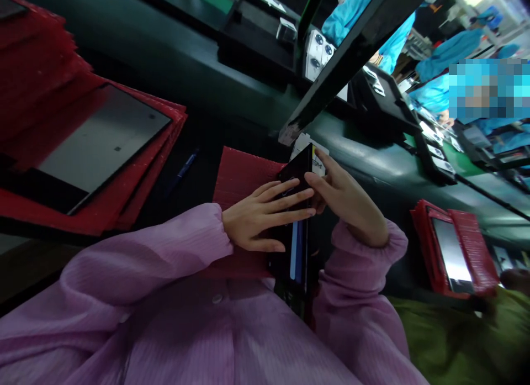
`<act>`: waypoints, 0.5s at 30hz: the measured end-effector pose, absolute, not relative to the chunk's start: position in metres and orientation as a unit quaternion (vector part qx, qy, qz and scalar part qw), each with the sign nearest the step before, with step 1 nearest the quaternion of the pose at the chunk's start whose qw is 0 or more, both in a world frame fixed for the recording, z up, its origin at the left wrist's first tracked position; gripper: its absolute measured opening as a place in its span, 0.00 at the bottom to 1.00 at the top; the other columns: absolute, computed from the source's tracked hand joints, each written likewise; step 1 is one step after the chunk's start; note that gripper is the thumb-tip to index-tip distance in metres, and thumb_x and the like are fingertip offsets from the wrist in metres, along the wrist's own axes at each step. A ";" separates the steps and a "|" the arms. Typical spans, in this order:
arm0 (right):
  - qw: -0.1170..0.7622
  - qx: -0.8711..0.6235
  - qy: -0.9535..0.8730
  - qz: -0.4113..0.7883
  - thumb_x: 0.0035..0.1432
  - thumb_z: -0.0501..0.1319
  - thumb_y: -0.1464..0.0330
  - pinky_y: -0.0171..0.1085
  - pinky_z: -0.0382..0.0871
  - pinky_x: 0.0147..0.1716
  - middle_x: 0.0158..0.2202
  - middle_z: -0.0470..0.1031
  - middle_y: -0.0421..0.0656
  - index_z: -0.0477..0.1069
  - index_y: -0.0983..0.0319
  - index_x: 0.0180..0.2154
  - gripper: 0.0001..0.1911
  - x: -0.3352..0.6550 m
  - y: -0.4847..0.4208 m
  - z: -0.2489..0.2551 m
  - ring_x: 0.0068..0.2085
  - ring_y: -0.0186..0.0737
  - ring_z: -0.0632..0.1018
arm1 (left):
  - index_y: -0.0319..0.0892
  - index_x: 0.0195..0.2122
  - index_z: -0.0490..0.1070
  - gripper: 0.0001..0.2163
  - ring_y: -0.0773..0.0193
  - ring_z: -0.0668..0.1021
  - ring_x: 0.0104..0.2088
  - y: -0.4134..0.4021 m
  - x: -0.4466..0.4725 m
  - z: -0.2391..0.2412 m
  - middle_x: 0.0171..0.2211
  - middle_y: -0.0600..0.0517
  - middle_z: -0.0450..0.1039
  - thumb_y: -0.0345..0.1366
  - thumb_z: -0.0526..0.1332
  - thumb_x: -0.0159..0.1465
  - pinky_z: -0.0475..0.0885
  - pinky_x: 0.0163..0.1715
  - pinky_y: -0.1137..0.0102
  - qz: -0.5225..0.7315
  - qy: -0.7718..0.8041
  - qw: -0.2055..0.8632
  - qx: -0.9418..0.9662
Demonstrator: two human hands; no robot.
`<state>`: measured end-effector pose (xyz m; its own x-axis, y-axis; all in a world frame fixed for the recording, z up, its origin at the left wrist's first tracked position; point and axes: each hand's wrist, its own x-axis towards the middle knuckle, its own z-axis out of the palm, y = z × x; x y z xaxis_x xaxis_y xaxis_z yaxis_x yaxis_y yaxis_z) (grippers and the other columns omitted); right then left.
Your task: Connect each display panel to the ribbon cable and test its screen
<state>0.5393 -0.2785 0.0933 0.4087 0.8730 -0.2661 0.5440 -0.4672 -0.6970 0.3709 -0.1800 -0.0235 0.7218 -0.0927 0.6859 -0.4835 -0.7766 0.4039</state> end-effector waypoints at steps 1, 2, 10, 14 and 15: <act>0.262 -0.804 -0.445 0.296 0.62 0.57 0.64 0.36 0.70 0.16 0.17 0.71 0.34 0.51 0.64 0.68 0.35 0.538 -0.279 0.092 0.16 0.39 0.74 | 0.45 0.71 0.45 0.33 0.48 0.44 0.72 -0.179 0.371 -0.024 0.71 0.43 0.44 0.57 0.44 0.69 0.48 0.68 0.49 0.330 -0.159 0.307 0.878; 0.262 -0.810 -0.446 0.276 0.61 0.56 0.66 0.37 0.70 0.16 0.17 0.71 0.34 0.55 0.63 0.66 0.33 0.539 -0.279 0.091 0.16 0.39 0.73 | 0.47 0.71 0.44 0.32 0.49 0.44 0.72 -0.178 0.370 -0.026 0.72 0.45 0.40 0.56 0.43 0.70 0.48 0.68 0.49 0.331 -0.144 0.329 0.873; 0.339 -0.801 -0.392 0.301 0.56 0.59 0.68 0.38 0.70 0.19 0.24 0.75 0.36 0.67 0.56 0.58 0.26 0.567 -0.307 0.101 0.21 0.39 0.75 | 0.43 0.65 0.57 0.29 0.54 0.58 0.69 -0.158 0.378 -0.056 0.68 0.43 0.55 0.55 0.49 0.69 0.51 0.69 0.52 0.342 0.275 0.606 0.663; 0.434 -0.767 -0.373 0.292 0.59 0.56 0.65 0.39 0.73 0.26 0.37 0.79 0.40 0.65 0.53 0.60 0.26 0.568 -0.315 0.095 0.30 0.41 0.79 | 0.39 0.64 0.58 0.34 0.50 0.66 0.65 -0.150 0.382 -0.061 0.63 0.37 0.63 0.59 0.40 0.68 0.64 0.62 0.48 0.269 0.281 0.683 0.619; 0.458 -0.755 -0.370 0.288 0.59 0.55 0.65 0.40 0.74 0.28 0.40 0.79 0.41 0.64 0.53 0.60 0.26 0.566 -0.312 0.089 0.32 0.41 0.80 | 0.40 0.63 0.59 0.36 0.50 0.69 0.63 -0.150 0.381 -0.057 0.61 0.38 0.66 0.60 0.35 0.68 0.66 0.60 0.48 0.243 0.250 0.712 0.610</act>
<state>0.5656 -0.3116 0.0888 0.5610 0.8222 -0.0962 0.2948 -0.3070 -0.9049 0.3812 -0.1497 -0.0574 0.7567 0.6512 -0.0590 -0.0413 0.1376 0.9896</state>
